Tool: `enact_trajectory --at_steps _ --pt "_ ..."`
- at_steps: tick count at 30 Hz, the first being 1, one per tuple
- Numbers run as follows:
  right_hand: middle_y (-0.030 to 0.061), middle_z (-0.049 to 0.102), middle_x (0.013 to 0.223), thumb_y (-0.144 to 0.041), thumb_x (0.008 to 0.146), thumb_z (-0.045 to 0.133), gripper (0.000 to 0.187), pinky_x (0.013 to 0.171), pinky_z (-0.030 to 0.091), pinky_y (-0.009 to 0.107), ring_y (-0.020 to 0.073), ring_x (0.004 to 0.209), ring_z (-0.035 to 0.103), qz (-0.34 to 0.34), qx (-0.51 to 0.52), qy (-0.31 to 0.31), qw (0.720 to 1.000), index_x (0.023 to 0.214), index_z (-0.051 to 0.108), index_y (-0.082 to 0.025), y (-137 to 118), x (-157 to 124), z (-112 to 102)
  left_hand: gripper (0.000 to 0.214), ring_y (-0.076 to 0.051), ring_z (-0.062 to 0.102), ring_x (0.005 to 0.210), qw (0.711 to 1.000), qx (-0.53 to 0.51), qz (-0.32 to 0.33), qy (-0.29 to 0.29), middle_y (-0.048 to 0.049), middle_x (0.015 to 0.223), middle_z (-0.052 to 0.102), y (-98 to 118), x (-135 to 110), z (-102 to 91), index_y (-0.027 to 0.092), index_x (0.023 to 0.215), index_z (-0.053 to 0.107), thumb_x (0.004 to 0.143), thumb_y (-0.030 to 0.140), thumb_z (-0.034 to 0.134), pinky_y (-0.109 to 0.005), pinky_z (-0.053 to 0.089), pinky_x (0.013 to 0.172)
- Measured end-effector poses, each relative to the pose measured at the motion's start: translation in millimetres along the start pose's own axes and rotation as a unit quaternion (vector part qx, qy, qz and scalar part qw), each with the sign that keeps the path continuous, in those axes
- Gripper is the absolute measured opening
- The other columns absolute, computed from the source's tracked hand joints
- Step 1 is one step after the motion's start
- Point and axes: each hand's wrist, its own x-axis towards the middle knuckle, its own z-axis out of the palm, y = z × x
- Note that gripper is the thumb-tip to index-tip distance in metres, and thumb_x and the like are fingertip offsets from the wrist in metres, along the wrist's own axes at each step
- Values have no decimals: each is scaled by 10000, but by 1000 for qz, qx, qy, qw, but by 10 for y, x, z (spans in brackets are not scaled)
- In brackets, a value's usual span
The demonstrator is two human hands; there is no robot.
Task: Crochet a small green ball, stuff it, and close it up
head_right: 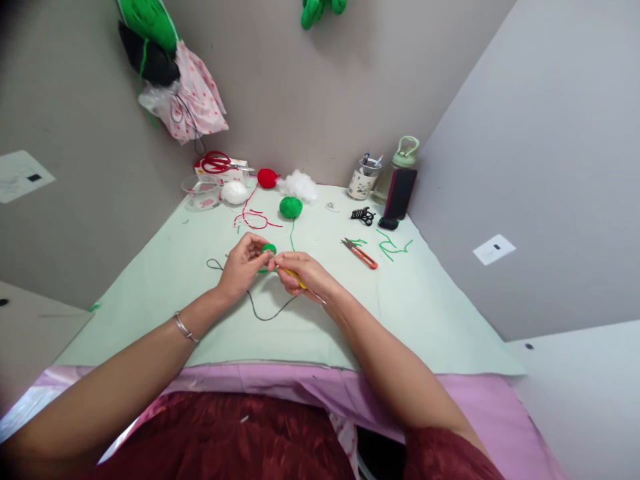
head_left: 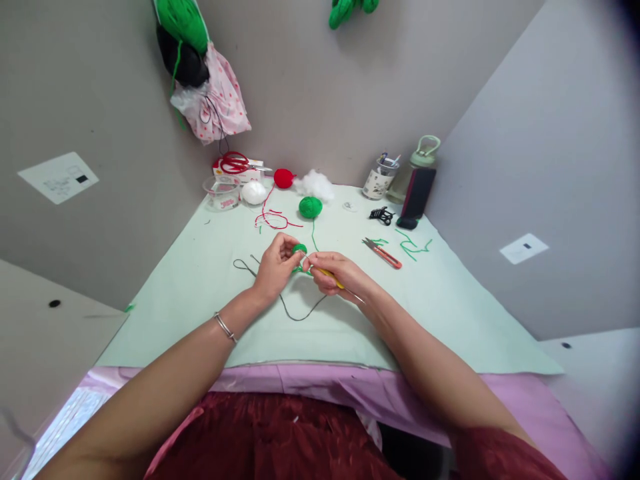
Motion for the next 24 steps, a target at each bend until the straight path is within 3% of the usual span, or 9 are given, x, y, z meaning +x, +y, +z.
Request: enact_trajectory --at_steps 10,24 --pt "-113 330 411 -279 943 573 188 359 197 153 59 393 123 37 16 -4 999 833 655 -151 -10 10 -70 169 -122 561 640 999 45 -1 10 33 779 648 -33 -13 -39 209 894 638 765 249 740 -262 481 631" --pt "-131 260 447 -296 952 547 175 369 169 182 70 413 88 22 -15 11 1000 853 614 -169 -48 8 -100 204 -155 637 730 999 29 4 -20 15 802 671 -53 -43 -35 210 1005 691 830 306 735 -311 544 756"
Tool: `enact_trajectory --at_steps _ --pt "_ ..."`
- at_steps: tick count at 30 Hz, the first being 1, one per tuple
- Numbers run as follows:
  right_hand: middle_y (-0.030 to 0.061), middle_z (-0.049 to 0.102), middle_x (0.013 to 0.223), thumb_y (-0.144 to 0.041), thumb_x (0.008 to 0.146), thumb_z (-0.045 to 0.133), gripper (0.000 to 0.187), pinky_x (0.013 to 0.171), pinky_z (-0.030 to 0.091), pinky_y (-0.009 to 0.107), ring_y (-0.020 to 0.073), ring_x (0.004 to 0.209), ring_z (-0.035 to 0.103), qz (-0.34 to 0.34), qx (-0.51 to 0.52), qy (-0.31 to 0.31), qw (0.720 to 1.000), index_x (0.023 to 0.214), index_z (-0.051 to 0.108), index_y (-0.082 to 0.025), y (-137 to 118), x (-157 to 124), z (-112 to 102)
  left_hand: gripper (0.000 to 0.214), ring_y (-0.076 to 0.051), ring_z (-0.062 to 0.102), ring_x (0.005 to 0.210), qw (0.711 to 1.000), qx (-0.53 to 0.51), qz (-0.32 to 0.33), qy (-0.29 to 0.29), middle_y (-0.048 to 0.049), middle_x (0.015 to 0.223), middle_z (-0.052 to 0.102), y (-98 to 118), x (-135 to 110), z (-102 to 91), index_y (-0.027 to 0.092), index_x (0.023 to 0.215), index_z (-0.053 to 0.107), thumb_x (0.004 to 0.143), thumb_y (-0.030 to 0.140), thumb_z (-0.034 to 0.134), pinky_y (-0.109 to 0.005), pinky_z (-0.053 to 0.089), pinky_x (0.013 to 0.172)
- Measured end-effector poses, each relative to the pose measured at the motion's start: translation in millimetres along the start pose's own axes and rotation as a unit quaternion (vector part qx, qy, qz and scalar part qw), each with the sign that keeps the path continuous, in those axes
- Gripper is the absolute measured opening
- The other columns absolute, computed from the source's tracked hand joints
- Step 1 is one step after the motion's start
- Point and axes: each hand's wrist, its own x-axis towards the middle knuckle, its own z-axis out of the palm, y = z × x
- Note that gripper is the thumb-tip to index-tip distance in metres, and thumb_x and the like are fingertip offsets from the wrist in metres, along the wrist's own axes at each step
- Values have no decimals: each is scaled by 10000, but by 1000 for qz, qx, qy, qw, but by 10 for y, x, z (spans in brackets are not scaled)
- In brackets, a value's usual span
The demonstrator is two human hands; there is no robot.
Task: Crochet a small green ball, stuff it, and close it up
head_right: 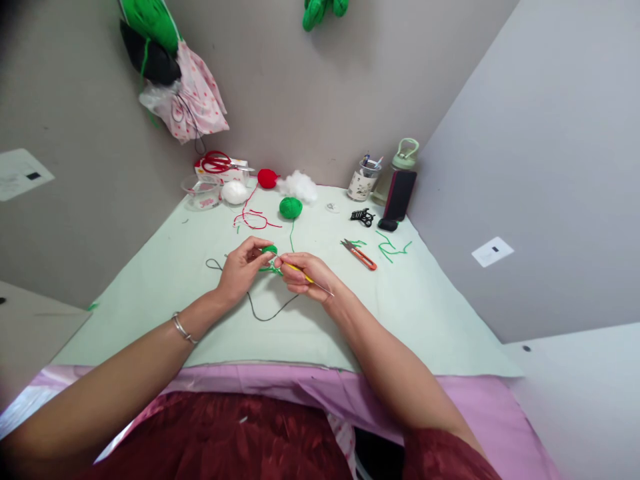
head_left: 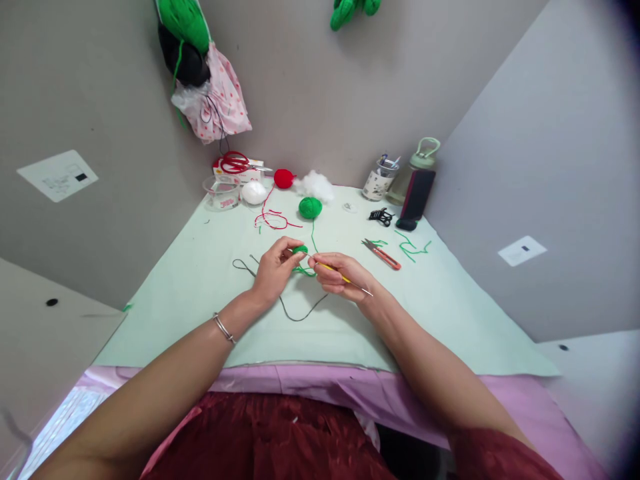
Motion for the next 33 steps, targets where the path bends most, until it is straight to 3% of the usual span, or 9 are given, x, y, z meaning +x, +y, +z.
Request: enact_trajectory --at_steps 5,9,14,17,21,26,28,30,33 --pt "-116 334 419 -335 935 550 198 424 184 220 77 404 170 -57 -79 58 994 809 597 -191 18 -48 130 201 -151 660 726 999 -21 -5 -27 6 815 688 65 10 9 196 987 679 841 329 717 -304 548 750" --pt "-78 442 501 -257 922 594 208 512 201 255 89 490 305 -119 -155 129 972 725 572 -195 92 -78 290 171 -145 649 653 997 -49 -24 -52 11 759 672 103 41 5 190 867 643 797 329 715 -292 555 669" --pt "-70 445 586 -219 904 621 155 567 189 276 104 562 281 -143 -186 151 960 756 574 -206 129 -68 358 160 -161 677 696 995 -71 -38 -52 -6 784 705 135 69 -37 189 854 670 764 307 730 -297 561 685" --pt "-92 392 534 -313 941 574 162 516 195 260 98 495 246 -117 -162 100 975 812 566 -215 82 -45 296 156 -169 677 756 997 -70 -22 -25 -17 827 728 136 79 -47 190 870 695 742 264 746 -309 547 756" --pt "-147 226 454 -446 963 498 247 413 167 227 88 415 102 -47 -102 -23 993 868 542 -222 26 -38 215 161 -167 646 870 998 -52 8 42 -7 890 724 96 108 -50 209 884 703 735 198 762 -314 503 894" --pt "-130 324 397 -510 884 644 359 362 241 220 66 343 198 44 -76 -194 977 865 659 -151 88 -104 312 181 -149 617 749 995 -64 -11 70 11 817 679 13 184 -110 209 901 640 765 252 752 -299 512 771" --pt "-110 386 422 -519 873 689 375 399 317 226 68 365 282 11 -54 -160 986 869 683 -144 97 -114 337 225 -145 638 708 995 -83 -31 48 6 825 692 6 188 -117 205 920 606 786 316 748 -301 525 731" --pt "-85 469 501 -529 854 729 369 448 365 228 71 422 365 -63 -31 -58 996 879 677 -164 83 -96 311 262 -151 671 721 993 -102 -48 23 1 831 705 20 166 -95 209 926 568 806 365 740 -315 549 750" --pt "-55 551 653 -534 833 757 363 452 285 201 63 507 393 -147 -17 79 986 892 647 -193 61 -31 211 268 -160 702 802 991 -122 -57 4 6 835 710 60 112 -39 219 943 537 824 364 728 -344 563 846"
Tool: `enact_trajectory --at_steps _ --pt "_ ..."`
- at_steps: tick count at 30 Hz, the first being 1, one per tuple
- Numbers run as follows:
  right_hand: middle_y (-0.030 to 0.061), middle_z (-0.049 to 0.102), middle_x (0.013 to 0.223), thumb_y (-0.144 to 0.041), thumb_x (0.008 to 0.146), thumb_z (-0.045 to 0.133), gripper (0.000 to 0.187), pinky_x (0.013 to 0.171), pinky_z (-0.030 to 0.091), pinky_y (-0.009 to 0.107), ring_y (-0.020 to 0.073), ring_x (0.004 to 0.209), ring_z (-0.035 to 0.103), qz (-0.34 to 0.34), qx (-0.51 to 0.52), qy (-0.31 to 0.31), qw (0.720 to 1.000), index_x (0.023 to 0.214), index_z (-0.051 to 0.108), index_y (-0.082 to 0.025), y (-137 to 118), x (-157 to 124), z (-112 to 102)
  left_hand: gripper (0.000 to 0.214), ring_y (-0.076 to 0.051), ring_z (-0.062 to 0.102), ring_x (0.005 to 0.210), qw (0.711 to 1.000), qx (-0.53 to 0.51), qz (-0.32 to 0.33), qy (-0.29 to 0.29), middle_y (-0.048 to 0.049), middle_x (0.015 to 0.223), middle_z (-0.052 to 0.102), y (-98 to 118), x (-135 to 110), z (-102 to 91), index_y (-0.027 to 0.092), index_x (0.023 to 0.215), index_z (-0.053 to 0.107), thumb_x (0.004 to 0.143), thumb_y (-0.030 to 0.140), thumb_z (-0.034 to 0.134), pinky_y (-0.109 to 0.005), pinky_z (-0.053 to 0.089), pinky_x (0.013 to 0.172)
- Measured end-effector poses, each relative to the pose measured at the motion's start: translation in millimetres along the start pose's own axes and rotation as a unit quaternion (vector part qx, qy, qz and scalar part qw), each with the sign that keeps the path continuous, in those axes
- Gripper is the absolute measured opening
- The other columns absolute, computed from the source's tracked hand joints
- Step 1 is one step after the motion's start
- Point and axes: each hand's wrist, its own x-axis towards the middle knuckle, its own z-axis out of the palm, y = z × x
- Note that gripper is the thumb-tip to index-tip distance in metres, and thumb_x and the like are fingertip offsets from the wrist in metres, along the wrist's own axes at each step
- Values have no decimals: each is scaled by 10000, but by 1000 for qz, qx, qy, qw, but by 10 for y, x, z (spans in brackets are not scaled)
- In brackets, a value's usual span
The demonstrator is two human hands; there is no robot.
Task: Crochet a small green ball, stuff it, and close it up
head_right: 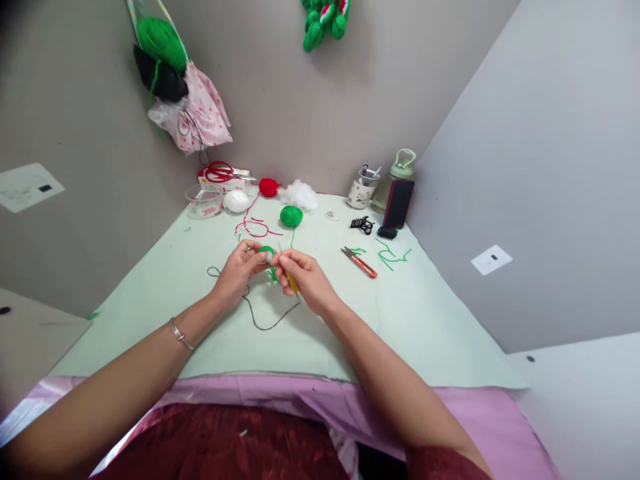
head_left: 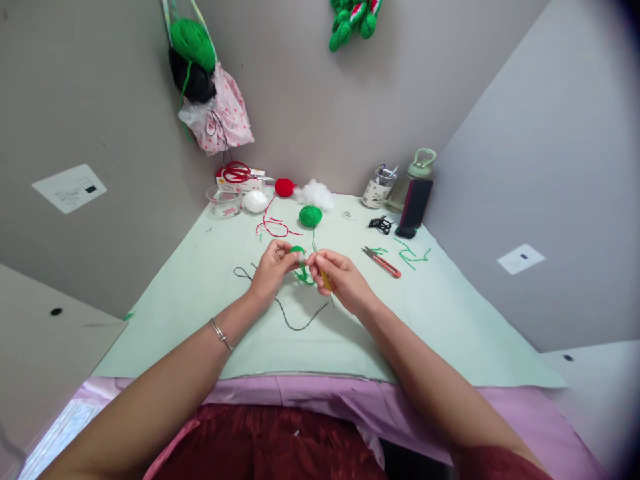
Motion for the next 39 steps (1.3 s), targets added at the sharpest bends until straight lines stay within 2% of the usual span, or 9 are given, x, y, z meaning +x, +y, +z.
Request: enact_trajectory --at_steps 3,5,11,14,17,22,28,32,39 --pt "-103 417 563 -507 835 770 349 444 169 206 54 481 260 -30 -11 83 996 867 608 -200 43 71 -67 327 -174 706 920 1000 0 1 -16 -15 941 749 19 -42 43 220 1095 602 823 330 745 -346 535 925" --pt "-135 334 519 -507 821 785 365 444 148 209 52 464 194 -25 -18 100 994 884 588 -206 73 96 -76 366 -188 696 994 1000 8 3 -29 -36 1027 765 24 -54 52 219 1165 656 828 324 755 -339 512 959" --pt "-45 574 645 -635 738 789 510 412 136 216 44 455 255 51 -38 35 997 862 619 -171 63 117 -62 258 -178 675 947 999 9 10 -47 -48 1113 749 -1 -59 60 211 1092 704 866 334 723 -324 513 919" --pt "-112 381 514 -631 731 786 489 418 129 213 45 445 191 71 -53 26 996 776 609 -177 57 126 -78 253 -169 671 920 998 9 15 -52 -46 1085 745 -15 -70 80 204 1065 673 854 324 741 -325 510 921" --pt "-146 234 495 -600 739 784 459 435 119 215 46 455 131 61 -74 62 994 709 564 -198 74 138 -93 273 -163 677 912 998 9 15 -52 -37 1051 747 -25 -87 102 212 1065 624 856 337 747 -330 507 936" --pt "-97 377 533 -559 749 773 426 456 184 232 59 477 246 11 -134 118 984 666 558 -201 114 152 -87 310 -165 689 841 998 4 -4 -58 -7 894 743 -30 -104 109 221 1075 594 863 391 742 -339 522 892" --pt "-51 497 606 -466 876 608 292 530 282 253 100 534 336 -30 -232 88 968 755 631 -201 88 92 -70 266 -166 692 762 999 11 -3 -44 13 770 722 -23 -60 73 211 980 598 812 337 761 -333 538 817" --pt "-37 492 612 -314 892 551 209 586 283 274 134 586 383 -56 -313 101 943 705 562 -220 115 50 24 228 -155 674 683 999 23 9 -21 25 722 694 -55 -10 83 211 851 568 736 258 758 -301 541 714" --pt "-13 558 674 -298 951 504 200 658 344 295 164 624 469 -73 -394 85 912 774 570 -235 132 24 91 239 -143 661 605 1000 17 4 -13 12 744 702 -66 -9 65 204 886 557 759 298 736 -301 561 647"
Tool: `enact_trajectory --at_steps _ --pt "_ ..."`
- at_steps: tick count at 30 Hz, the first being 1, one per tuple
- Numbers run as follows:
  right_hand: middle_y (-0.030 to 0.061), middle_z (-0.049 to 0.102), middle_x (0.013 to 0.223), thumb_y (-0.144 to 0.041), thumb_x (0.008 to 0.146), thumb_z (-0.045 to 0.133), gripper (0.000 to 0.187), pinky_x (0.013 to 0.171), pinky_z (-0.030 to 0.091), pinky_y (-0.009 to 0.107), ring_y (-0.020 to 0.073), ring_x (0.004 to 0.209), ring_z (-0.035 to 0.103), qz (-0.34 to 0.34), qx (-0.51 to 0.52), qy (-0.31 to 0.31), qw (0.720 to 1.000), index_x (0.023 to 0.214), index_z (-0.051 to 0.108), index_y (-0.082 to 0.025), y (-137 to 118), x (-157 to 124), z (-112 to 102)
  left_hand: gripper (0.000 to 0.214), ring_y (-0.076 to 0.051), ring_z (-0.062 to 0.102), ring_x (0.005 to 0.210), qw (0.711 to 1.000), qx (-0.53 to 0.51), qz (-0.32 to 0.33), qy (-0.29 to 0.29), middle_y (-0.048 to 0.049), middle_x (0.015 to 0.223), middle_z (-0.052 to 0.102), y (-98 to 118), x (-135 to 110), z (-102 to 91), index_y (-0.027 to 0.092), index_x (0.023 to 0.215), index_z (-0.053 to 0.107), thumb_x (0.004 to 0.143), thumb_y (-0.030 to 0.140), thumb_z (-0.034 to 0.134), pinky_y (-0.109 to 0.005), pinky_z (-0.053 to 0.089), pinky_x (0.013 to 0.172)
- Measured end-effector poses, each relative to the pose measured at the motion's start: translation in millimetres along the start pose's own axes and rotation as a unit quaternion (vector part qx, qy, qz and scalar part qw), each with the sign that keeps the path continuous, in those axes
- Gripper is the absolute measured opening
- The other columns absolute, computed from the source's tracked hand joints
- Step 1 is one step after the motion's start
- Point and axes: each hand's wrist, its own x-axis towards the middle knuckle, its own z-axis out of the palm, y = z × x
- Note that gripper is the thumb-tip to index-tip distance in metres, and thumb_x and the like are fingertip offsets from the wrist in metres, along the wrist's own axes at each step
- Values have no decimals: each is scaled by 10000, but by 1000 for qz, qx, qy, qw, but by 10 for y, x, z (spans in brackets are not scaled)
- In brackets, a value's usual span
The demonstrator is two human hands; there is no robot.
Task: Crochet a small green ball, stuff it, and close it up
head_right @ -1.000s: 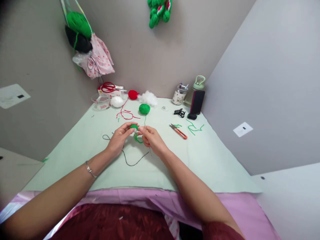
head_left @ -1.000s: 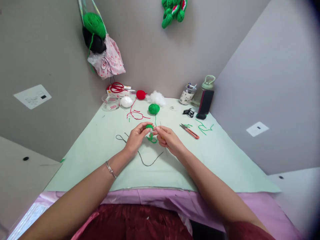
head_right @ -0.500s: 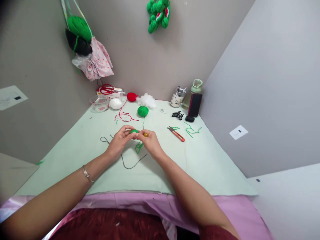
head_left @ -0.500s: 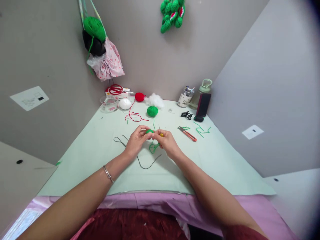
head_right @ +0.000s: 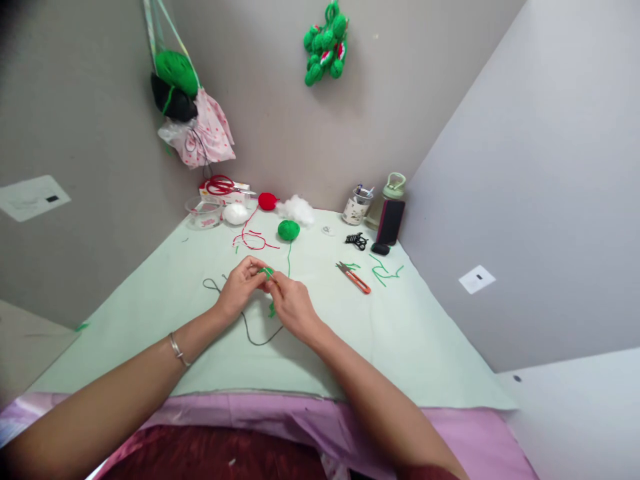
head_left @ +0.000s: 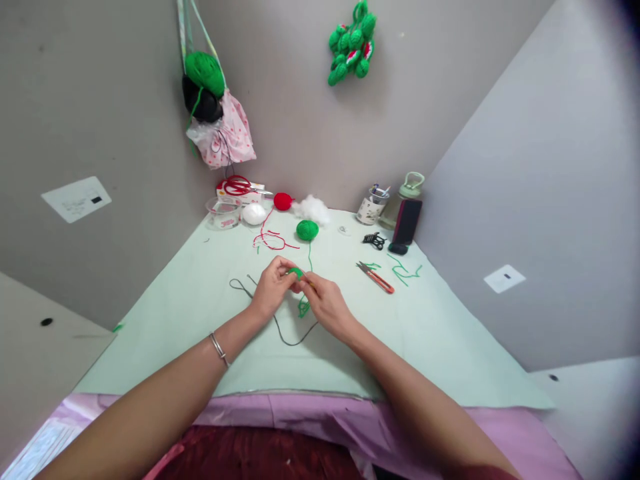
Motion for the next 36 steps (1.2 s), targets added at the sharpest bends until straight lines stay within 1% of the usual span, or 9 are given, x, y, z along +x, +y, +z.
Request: enact_trajectory --at_steps 3,5,8,12,15,21,26,31,36 --pt "22 632 825 -397 965 547 185 714 401 308 187 724 544 -6 -9 -1 1000 965 630 -232 12 -5 -136 269 -146 696 673 1000 -4 8 11 -21 876 742 36 -13 -31 201 956 566 780 319 732 -322 586 716" --pt "67 633 1023 -447 958 581 281 779 422 328 206 843 556 -11 -12 47 999 1138 604 -232 23 -9 -244 277 -143 701 690 1000 -3 15 17 -40 944 752 59 -17 -49 195 976 585 789 336 734 -327 589 741" --pt "64 597 1009 -465 1007 496 261 761 430 321 206 870 533 -26 21 87 996 1075 599 -235 17 -22 -364 261 -138 692 684 1000 2 23 16 -55 984 757 76 -25 -61 189 970 610 795 336 736 -324 584 736" --pt "-9 531 805 -490 1039 452 319 597 371 262 138 668 434 1 107 -30 994 929 598 -228 -48 -61 -393 237 -133 676 676 999 8 30 15 -47 961 749 77 -43 -50 192 959 607 802 316 733 -317 577 721" --pt "-36 502 764 -510 1015 515 332 508 279 229 94 583 355 58 223 -139 963 929 622 -207 -67 -76 -348 232 -135 677 701 999 13 36 11 -39 949 737 74 -63 -31 196 974 591 812 294 725 -314 572 730" --pt "-37 584 520 -518 906 630 365 457 323 234 99 422 443 119 290 -226 922 919 696 -159 37 -24 -207 214 -138 677 737 998 29 47 0 -29 943 726 59 -108 -4 210 976 549 829 247 700 -310 556 748" --pt "-78 484 394 -450 914 590 317 429 243 224 76 354 314 136 318 -213 914 881 701 -155 62 13 -165 181 -165 691 861 997 50 60 -5 -39 968 722 31 -134 -7 209 958 568 837 225 701 -310 537 798" --pt "-90 407 374 -421 891 586 293 441 202 244 74 368 233 142 337 -196 910 829 691 -155 75 37 -170 150 -150 673 820 995 65 70 -13 -25 966 724 -13 -130 -23 213 966 581 860 218 688 -298 518 773" --pt "-113 322 410 -421 868 583 259 450 163 266 85 400 174 136 328 -163 921 839 662 -177 64 49 -172 141 -148 664 764 995 67 66 -28 9 822 709 -34 -126 -19 216 935 587 856 219 704 -292 501 752"
